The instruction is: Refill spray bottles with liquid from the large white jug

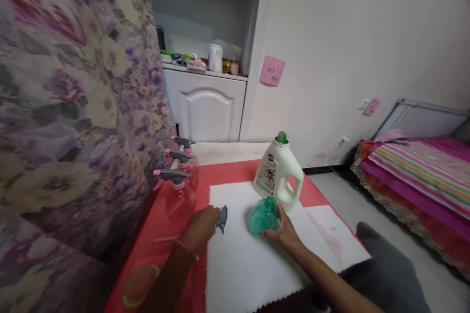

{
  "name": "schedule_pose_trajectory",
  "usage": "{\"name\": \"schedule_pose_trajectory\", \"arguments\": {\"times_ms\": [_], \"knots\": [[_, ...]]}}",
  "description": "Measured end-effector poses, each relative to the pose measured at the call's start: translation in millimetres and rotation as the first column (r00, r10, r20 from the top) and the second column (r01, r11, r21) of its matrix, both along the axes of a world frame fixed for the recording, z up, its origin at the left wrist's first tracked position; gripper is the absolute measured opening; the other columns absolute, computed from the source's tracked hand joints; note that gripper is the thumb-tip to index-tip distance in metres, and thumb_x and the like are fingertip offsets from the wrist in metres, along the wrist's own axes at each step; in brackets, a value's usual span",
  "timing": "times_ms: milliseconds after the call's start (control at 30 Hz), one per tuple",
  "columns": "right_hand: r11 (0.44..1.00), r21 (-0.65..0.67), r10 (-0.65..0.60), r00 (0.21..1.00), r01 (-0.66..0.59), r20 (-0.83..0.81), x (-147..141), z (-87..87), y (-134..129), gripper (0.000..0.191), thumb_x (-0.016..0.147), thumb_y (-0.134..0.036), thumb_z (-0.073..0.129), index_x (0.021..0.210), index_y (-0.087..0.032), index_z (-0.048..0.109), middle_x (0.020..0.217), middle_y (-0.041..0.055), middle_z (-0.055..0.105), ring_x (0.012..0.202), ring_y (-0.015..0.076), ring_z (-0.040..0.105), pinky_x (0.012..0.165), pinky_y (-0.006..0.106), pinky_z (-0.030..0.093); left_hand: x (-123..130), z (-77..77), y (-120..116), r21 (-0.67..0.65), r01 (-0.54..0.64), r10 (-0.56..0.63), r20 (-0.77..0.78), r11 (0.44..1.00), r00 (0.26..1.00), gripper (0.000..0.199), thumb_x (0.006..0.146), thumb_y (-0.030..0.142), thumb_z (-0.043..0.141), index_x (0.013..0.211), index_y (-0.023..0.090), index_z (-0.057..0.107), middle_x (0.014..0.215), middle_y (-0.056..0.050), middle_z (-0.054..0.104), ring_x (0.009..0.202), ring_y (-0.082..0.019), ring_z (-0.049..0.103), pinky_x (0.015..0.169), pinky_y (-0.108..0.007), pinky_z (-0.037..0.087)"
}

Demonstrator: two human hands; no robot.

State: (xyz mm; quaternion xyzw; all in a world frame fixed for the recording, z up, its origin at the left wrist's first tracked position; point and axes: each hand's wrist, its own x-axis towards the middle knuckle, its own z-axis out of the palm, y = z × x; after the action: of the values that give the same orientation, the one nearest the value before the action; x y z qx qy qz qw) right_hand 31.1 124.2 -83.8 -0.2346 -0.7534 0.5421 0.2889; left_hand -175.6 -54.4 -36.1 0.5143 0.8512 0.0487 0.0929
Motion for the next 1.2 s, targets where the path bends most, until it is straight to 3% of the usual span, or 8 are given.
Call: {"name": "schedule_pose_trajectory", "arguments": {"times_ms": [233,467,667,767,867,1000,1100,1200], "knots": [[0.995,0.009,-0.095,0.993,0.095,0.068,51,11.6,-8,0.084,0.051,-0.020,0.082,0.128,-0.024,0.047,0.125,0.0061,0.060,0.120,0.0308,0.053,0.106,0.047,0.038,-3,0.7,2,-0.006,0.004,-0.004,-0.019,1.000,1.000,0.031,0.071,0.002,0.042,0.089,0.018,0.061,0.096,-0.009,0.068,0.089,-0.025,0.064,0.071,-0.030,0.038],[0.999,0.014,-0.054,0.995,0.053,0.089,61,0.4,-4,0.085,0.051,-0.020,0.083,0.127,-0.025,0.045,0.127,0.0069,0.059,0.120,0.0289,0.054,0.104,0.046,0.040,6,20.1,12,0.028,0.036,-0.036,-0.016,0.999,0.999,0.027,0.071,0.012,0.049,0.094,0.022,0.058,0.102,-0.007,0.066,0.091,-0.024,0.064,0.071,-0.030,0.040],[0.995,0.092,-0.049,0.994,0.040,0.096,59,-6.0,2,0.088,0.048,-0.024,0.087,0.125,-0.028,0.046,0.122,0.0036,0.062,0.114,0.0286,0.057,0.100,0.045,0.043,32,46.8,18,0.331,-0.047,-0.022,0.202,0.942,0.979,0.025,0.078,0.028,0.053,0.102,0.024,0.059,0.106,-0.004,0.065,0.088,-0.021,0.063,0.078,-0.032,0.044],[0.990,0.135,-0.067,0.992,0.052,0.109,57,-9.8,3,0.090,0.046,-0.024,0.088,0.125,-0.029,0.045,0.122,0.0027,0.062,0.114,0.0279,0.057,0.099,0.044,0.043,49,59.8,18,0.511,-0.173,0.006,0.312,0.842,0.950,0.028,0.076,0.037,0.058,0.100,0.024,0.062,0.097,-0.003,0.067,0.078,-0.019,0.060,0.073,-0.031,0.046],[0.987,0.146,-0.078,0.990,0.061,0.114,56,-11.8,2,0.090,0.046,-0.025,0.087,0.125,-0.029,0.044,0.123,0.0029,0.061,0.114,0.0277,0.056,0.100,0.044,0.043,69,76.1,21,0.620,-0.361,0.030,0.478,0.696,0.878,0.035,0.072,0.041,0.065,0.101,0.023,0.064,0.088,-0.001,0.066,0.075,-0.018,0.058,0.072,-0.030,0.046],[0.988,0.142,-0.075,0.992,0.060,0.103,54,-9.6,2,0.088,0.047,-0.025,0.087,0.124,-0.028,0.045,0.124,0.0036,0.060,0.114,0.0290,0.056,0.100,0.045,0.042,102,106.8,26,0.678,-0.589,-0.135,0.698,0.439,0.703,0.037,0.071,0.038,0.073,0.102,0.022,0.063,0.091,0.000,0.068,0.086,-0.015,0.061,0.079,-0.025,0.047],[0.988,0.143,-0.072,0.993,0.059,0.094,54,-7.6,1,0.089,0.046,-0.024,0.087,0.124,-0.027,0.045,0.124,0.0042,0.060,0.114,0.0297,0.056,0.100,0.045,0.042,128,133.4,31,0.722,-0.642,-0.248,0.692,0.257,0.678,0.032,0.072,0.032,0.075,0.101,0.022,0.063,0.089,0.002,0.068,0.077,-0.010,0.061,0.075,-0.020,0.048],[0.988,0.145,-0.071,0.993,0.058,0.091,53,-6.8,1,0.089,0.046,-0.024,0.087,0.124,-0.027,0.045,0.122,0.0048,0.061,0.115,0.0303,0.057,0.100,0.045,0.042,151,153.7,38,0.749,-0.651,-0.375,0.642,0.121,0.669,0.032,0.072,0.028,0.075,0.102,0.022,0.064,0.094,0.001,0.068,0.078,-0.010,0.063,0.071,-0.020,0.050]]}}
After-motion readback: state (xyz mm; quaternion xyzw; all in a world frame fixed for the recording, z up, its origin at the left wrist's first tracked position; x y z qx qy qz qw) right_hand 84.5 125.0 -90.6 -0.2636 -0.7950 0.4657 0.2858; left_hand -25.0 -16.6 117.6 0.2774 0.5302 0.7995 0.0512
